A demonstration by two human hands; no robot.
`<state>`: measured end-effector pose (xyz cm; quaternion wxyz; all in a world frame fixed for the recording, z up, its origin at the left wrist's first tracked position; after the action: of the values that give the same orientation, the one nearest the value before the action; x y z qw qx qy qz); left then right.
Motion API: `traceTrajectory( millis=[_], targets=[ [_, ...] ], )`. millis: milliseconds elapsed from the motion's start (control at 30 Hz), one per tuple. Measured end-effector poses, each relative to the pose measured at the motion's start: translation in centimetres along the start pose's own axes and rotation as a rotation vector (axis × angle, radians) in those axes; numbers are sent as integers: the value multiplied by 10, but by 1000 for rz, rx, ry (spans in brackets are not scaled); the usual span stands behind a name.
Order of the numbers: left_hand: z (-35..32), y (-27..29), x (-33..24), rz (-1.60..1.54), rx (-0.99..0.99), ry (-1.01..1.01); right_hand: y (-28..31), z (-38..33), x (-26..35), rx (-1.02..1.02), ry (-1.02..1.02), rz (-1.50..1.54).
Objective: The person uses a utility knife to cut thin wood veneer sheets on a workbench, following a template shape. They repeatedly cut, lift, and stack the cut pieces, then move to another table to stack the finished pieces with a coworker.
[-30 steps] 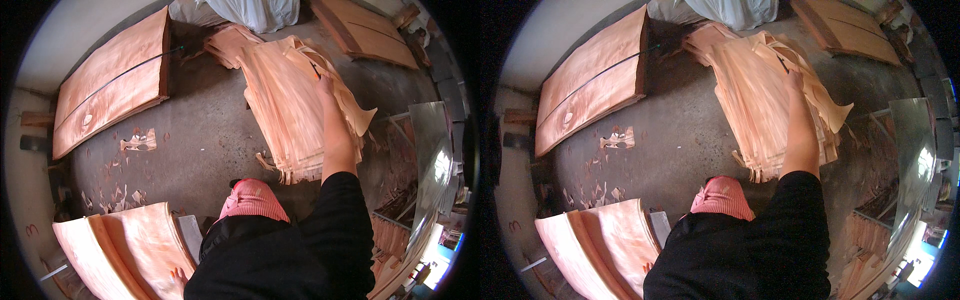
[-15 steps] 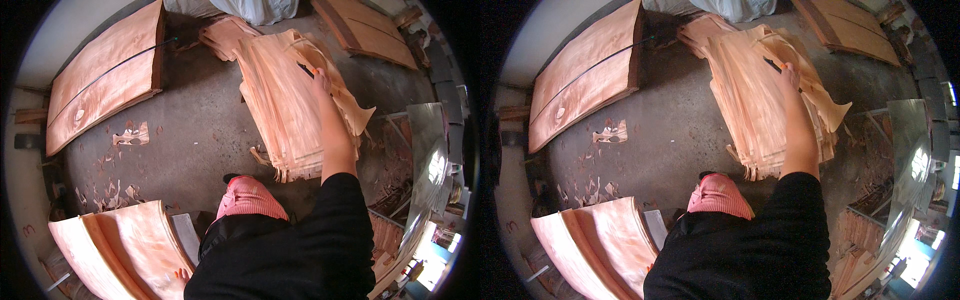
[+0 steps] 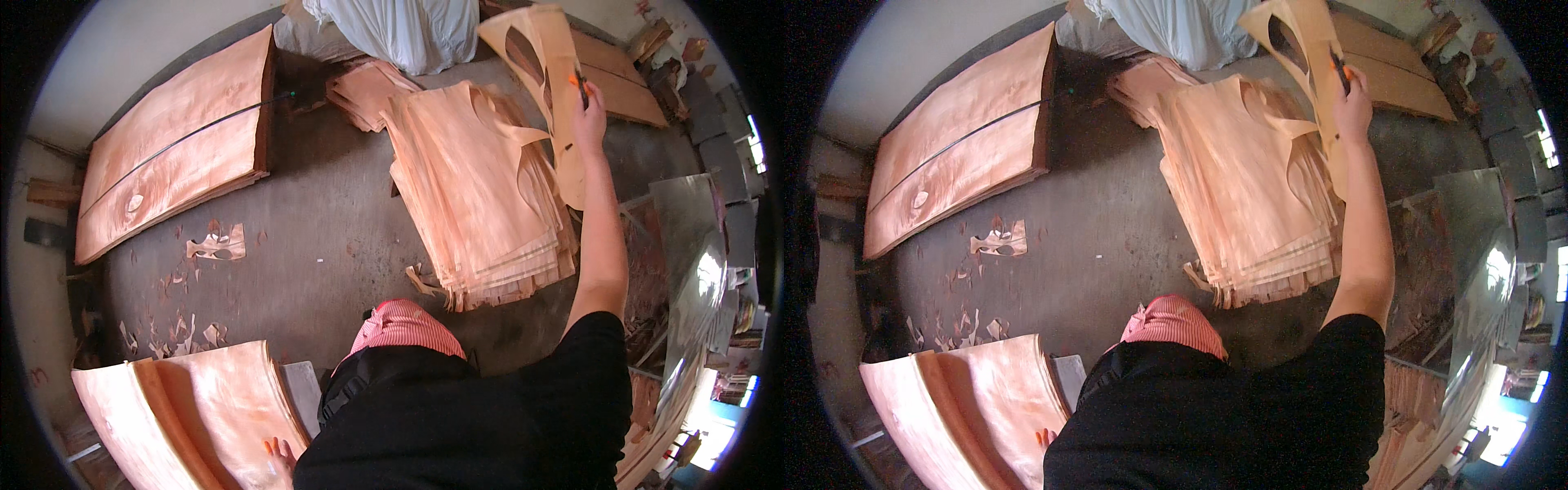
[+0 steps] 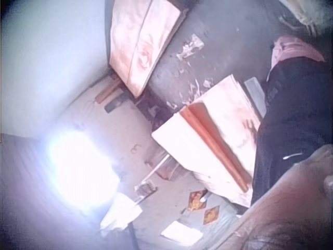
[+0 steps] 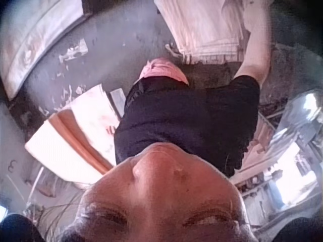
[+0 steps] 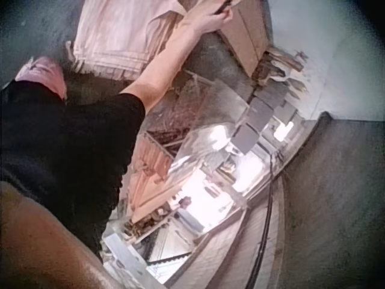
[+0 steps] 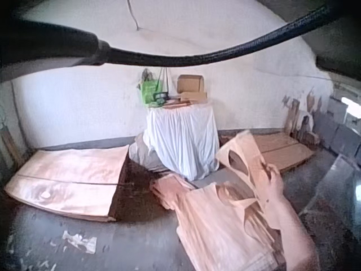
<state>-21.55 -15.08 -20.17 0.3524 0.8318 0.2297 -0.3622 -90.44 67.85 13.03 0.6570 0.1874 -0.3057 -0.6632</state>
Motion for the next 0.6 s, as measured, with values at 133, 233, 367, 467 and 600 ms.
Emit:
traceTrajectory(
  millis=[133,233,367,467,600],
  targets=[
    [-44,-57,-114,352,41,-141,31,42,52,143,-246,292],
    [-67,-78,-146,638,81,-233,13,54,97,289,-310,526],
    [-69,-102,-152,622,83,-336,-31,53,149,427,-231,700],
    [-80,-114,-153,521,72,-396,-57,30,233,578,-116,821],
    [-85,-108,-121,206,-1,-302,-50,-10,360,723,89,1176]
  ],
)
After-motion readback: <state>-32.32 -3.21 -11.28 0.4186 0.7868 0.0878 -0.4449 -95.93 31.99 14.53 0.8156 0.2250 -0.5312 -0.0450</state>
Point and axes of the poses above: each hand's wrist, its own z-axis towards the middle knuckle, its own y-axis out of the back of the hand, x = y × z, the point moved 7 cm from there along z, towards the middle knuckle, and after that the axes turned 11 degrees about -z, right-handed, at the moved point
